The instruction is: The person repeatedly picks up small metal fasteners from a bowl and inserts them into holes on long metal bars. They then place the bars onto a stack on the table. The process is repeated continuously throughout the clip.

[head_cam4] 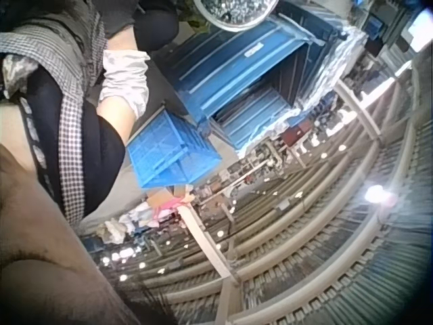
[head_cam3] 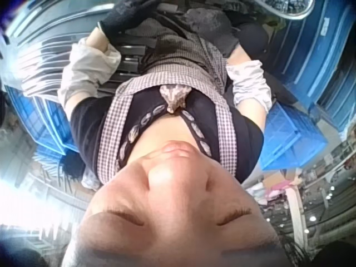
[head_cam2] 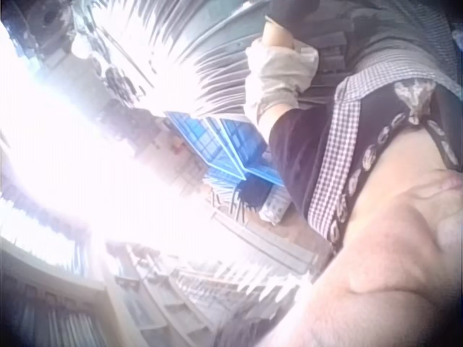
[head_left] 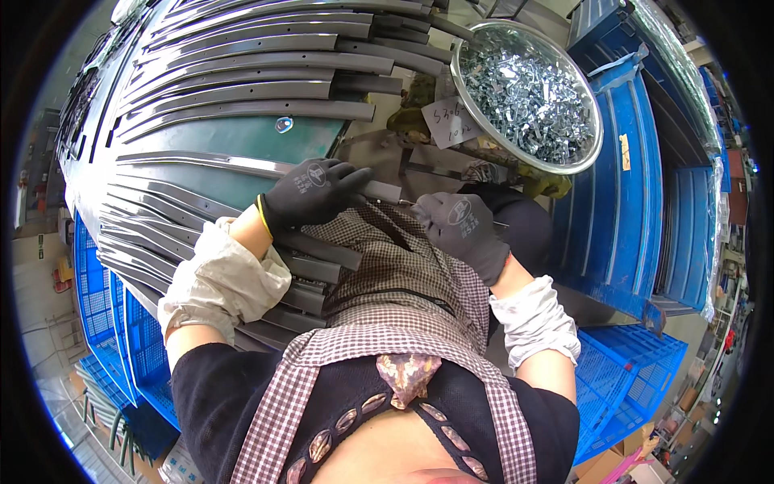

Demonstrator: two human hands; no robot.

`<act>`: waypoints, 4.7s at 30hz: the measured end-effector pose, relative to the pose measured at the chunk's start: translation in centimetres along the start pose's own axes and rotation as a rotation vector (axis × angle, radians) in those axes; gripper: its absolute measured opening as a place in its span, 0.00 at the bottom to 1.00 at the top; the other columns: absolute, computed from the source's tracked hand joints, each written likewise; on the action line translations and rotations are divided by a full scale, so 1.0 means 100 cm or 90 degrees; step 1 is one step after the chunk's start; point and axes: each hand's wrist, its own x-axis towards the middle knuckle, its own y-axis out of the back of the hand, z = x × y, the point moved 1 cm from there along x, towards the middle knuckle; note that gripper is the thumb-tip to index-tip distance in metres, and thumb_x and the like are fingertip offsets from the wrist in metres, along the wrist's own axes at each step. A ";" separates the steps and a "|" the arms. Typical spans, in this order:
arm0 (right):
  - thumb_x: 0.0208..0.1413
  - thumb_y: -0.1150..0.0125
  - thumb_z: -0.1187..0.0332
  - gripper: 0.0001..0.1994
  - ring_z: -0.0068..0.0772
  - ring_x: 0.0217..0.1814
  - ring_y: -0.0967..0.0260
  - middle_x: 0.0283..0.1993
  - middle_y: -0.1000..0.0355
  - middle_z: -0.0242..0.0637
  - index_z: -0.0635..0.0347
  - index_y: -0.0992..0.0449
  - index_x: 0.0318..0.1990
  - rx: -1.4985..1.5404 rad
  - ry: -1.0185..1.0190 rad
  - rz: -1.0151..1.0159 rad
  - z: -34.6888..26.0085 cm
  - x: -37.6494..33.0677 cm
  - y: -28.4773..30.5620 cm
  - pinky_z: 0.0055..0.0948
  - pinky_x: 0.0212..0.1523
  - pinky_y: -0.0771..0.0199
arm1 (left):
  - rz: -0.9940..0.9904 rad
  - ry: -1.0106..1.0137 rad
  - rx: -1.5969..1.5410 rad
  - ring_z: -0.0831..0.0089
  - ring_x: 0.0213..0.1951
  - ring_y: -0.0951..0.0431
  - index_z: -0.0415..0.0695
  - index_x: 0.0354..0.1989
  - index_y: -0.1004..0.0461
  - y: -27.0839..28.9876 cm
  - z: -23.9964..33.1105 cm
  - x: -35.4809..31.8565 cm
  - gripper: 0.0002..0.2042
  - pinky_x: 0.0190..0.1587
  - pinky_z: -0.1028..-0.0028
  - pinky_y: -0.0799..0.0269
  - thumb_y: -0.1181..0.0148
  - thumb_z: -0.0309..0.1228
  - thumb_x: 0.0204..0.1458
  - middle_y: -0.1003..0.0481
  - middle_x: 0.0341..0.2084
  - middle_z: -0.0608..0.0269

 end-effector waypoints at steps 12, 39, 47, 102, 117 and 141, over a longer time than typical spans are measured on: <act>0.56 0.33 0.62 0.10 0.44 0.30 0.24 0.29 0.24 0.43 0.59 0.21 0.34 0.046 -0.137 0.102 0.064 -0.015 0.047 0.39 0.32 0.26 | 0.119 0.059 -0.030 0.54 0.43 0.24 0.46 0.50 0.20 0.031 -0.004 -0.023 0.19 0.48 0.62 0.26 0.30 0.30 0.47 0.24 0.39 0.55; 0.62 0.38 0.62 0.10 0.09 0.18 0.50 0.26 0.31 0.21 0.57 0.18 0.43 0.416 -0.299 0.406 0.176 0.035 0.090 0.15 0.16 0.52 | 0.136 0.137 0.087 0.55 0.48 0.25 0.53 0.47 0.20 0.018 -0.044 -0.009 0.18 0.52 0.58 0.30 0.31 0.34 0.44 0.24 0.41 0.61; 0.62 0.37 0.67 0.12 0.15 0.32 0.31 0.37 0.22 0.30 0.64 0.20 0.48 0.648 -0.257 0.009 0.000 -0.002 0.067 0.17 0.35 0.29 | 0.132 0.072 -0.008 0.57 0.44 0.25 0.49 0.52 0.23 0.023 0.029 -0.003 0.24 0.46 0.59 0.28 0.29 0.38 0.44 0.25 0.38 0.61; 0.59 0.44 0.69 0.06 0.51 0.30 0.31 0.28 0.29 0.46 0.62 0.29 0.32 0.274 -0.101 -0.002 0.041 -0.022 0.002 0.39 0.32 0.31 | 0.064 0.002 -0.014 0.53 0.42 0.20 0.41 0.57 0.28 0.002 -0.008 0.018 0.25 0.45 0.58 0.24 0.32 0.32 0.49 0.20 0.43 0.54; 0.57 0.44 0.71 0.05 0.47 0.26 0.30 0.26 0.29 0.45 0.62 0.27 0.32 0.313 -0.107 -0.037 0.043 -0.017 -0.003 0.37 0.30 0.31 | 0.045 -0.004 -0.029 0.53 0.40 0.20 0.41 0.58 0.29 0.005 -0.008 0.017 0.26 0.42 0.59 0.24 0.32 0.29 0.48 0.20 0.40 0.53; 0.58 0.37 0.59 0.12 0.48 0.35 0.24 0.32 0.23 0.45 0.58 0.21 0.39 -0.079 -0.321 0.158 0.144 0.019 0.083 0.42 0.36 0.26 | 0.010 0.380 -0.342 0.62 0.37 0.20 0.41 0.45 0.22 0.049 -0.061 -0.080 0.14 0.39 0.68 0.24 0.33 0.25 0.48 0.22 0.35 0.55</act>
